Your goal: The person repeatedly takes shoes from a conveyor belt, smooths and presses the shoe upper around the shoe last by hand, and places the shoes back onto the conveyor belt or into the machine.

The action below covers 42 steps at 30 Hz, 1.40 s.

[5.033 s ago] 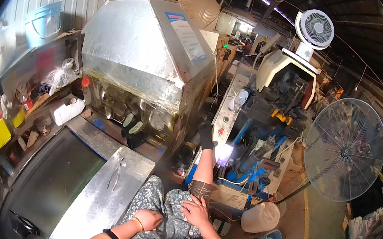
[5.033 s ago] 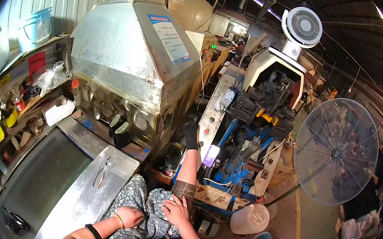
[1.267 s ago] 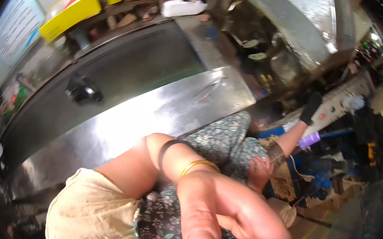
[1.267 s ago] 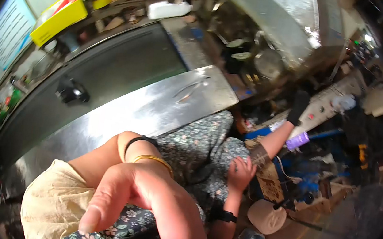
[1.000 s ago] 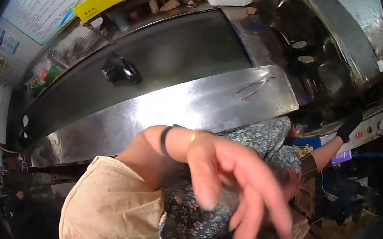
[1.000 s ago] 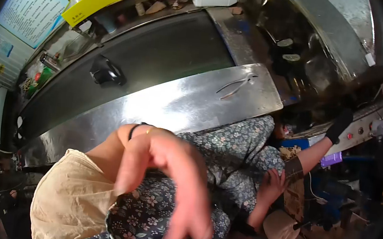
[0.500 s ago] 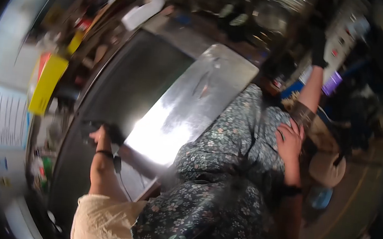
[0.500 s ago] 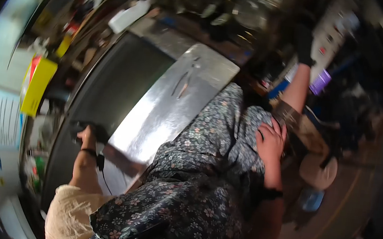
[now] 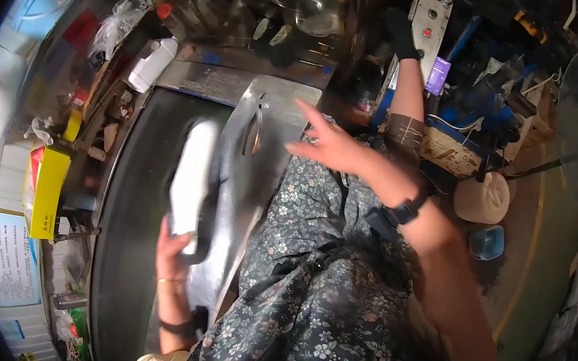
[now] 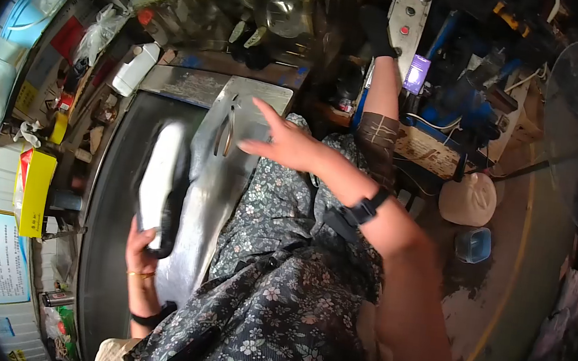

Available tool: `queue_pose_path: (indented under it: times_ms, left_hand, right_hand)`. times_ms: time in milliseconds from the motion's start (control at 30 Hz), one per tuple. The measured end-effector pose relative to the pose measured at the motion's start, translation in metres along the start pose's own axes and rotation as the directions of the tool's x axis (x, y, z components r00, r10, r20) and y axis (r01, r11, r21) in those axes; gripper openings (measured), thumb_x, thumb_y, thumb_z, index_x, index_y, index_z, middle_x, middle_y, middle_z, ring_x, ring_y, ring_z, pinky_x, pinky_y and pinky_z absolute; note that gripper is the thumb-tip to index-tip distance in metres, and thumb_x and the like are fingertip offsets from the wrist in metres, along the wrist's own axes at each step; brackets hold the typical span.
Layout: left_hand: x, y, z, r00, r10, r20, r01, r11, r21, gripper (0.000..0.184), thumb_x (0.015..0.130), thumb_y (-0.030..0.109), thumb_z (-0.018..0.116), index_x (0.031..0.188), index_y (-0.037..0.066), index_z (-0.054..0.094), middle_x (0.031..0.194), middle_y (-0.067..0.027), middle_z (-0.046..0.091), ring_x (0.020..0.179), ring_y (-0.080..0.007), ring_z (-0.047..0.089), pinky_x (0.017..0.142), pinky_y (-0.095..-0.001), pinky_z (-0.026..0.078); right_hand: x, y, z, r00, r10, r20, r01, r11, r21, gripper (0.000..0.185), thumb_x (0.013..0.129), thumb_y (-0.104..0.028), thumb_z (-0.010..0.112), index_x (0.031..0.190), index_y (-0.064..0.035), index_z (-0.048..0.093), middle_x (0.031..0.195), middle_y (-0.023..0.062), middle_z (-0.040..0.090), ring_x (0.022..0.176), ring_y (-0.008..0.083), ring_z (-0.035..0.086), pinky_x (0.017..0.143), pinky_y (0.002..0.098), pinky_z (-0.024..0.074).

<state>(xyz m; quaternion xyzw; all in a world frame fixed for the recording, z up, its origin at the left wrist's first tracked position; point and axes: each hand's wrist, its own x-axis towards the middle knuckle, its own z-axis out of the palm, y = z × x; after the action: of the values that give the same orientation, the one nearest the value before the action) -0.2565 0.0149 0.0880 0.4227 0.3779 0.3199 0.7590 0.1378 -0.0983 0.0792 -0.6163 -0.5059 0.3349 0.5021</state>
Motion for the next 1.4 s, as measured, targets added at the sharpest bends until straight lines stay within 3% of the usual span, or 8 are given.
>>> queue_pose_path:
  times_ms: [233,433,567,633,867,967,1033,1400]
  left_hand:
    - [0.029,-0.028,0.156,0.643,0.012,0.766,-0.54,0.717,0.442,0.11,0.075,0.016,0.083,0.156,0.001,0.012,0.159,-0.0179,0.023,0.147,-0.0293,0.024,0.119,-0.0374,0.02]
    - [0.1,-0.088,0.204,0.644,-0.016,0.765,-0.338,0.891,0.303,0.088,0.083,0.019,0.076,0.154,0.003,0.026,0.158,-0.0132,0.03,0.146,-0.0235,0.026,0.119,-0.0359,0.021]
    - [0.145,-0.111,0.196,0.797,-0.35,0.492,0.439,0.895,-0.076,0.062,0.094,0.043,0.061,0.141,0.004,0.048,0.145,-0.0112,0.048,0.135,-0.022,0.043,0.112,-0.0365,0.036]
    - [0.154,-0.112,0.201,0.677,-0.466,0.569,0.505,0.857,0.101,0.038,0.099,0.04,0.055,0.116,0.006,0.063,0.103,-0.0069,0.069,0.091,-0.0163,0.066,0.086,-0.0314,0.054]
    - [0.143,-0.107,0.206,0.781,-0.4,0.48,0.419,0.905,0.073,0.04,0.102,0.036,0.051,0.121,0.003,0.061,0.116,-0.0082,0.066,0.102,-0.0149,0.062,0.092,-0.0296,0.049]
    - [0.152,-0.13,0.194,0.944,-0.016,0.328,-0.09,0.948,0.306,0.043,0.102,0.036,0.049,0.128,0.002,0.057,0.128,-0.0118,0.06,0.117,-0.0187,0.056,0.103,-0.0315,0.043]
    - [0.132,-0.114,0.19,0.53,0.479,0.7,-0.842,0.393,0.369,0.047,0.094,0.03,0.061,0.131,0.002,0.052,0.138,-0.0192,0.051,0.133,-0.0317,0.046,0.112,-0.0379,0.034]
    - [0.134,-0.081,0.191,0.883,-0.033,0.468,-0.125,0.945,0.303,0.054,0.086,0.016,0.074,0.133,0.004,0.05,0.109,-0.0054,0.064,0.098,-0.0135,0.061,0.088,-0.0279,0.049]
  right_hand:
    - [-0.022,-0.007,-0.011,0.785,-0.071,-0.616,0.315,0.901,0.297,0.039,0.095,-0.026,0.068,0.122,0.0,0.057,0.098,0.0059,0.067,0.087,0.0107,0.061,0.08,0.0277,0.051]
    - [-0.072,0.023,0.019,0.957,0.0,-0.289,-0.068,0.972,-0.223,0.044,0.091,-0.027,0.069,0.124,0.0007,0.06,0.114,0.0249,0.066,0.105,0.0357,0.067,0.085,0.0394,0.0527]
    - [-0.063,0.005,0.009,0.962,-0.022,-0.272,-0.076,0.935,-0.345,0.042,0.091,-0.028,0.07,0.121,0.0003,0.062,0.108,0.0268,0.066,0.1,0.0396,0.067,0.081,0.0411,0.0539]
    - [-0.056,-0.005,0.014,0.963,-0.185,-0.198,0.106,0.929,-0.354,0.041,0.09,-0.027,0.07,0.12,0.0008,0.063,0.107,0.0269,0.067,0.099,0.0394,0.067,0.081,0.0405,0.0541]
    - [-0.044,-0.05,0.003,0.984,0.177,0.005,-0.166,0.928,-0.335,0.041,0.09,-0.026,0.07,0.12,0.0008,0.063,0.106,0.0262,0.068,0.096,0.0341,0.07,0.082,0.0352,0.0534]
    - [-0.048,0.027,0.013,0.983,0.006,-0.185,-0.019,0.998,-0.066,0.049,0.092,-0.025,0.069,0.132,0.0011,0.055,0.113,0.025,0.067,0.1,0.0255,0.069,0.087,0.0327,0.0512]
    - [-0.076,0.037,0.043,0.924,0.134,-0.357,-0.054,0.972,0.227,0.054,0.098,-0.02,0.059,0.144,0.002,0.041,0.129,0.0149,0.059,0.119,0.0189,0.053,0.103,0.0317,0.0408]
    - [-0.107,0.048,0.005,0.904,0.378,-0.199,-0.238,0.833,0.5,0.029,0.1,-0.017,0.059,0.119,0.0052,0.063,0.096,0.0012,0.069,0.086,0.0058,0.06,0.078,0.0223,0.0487]
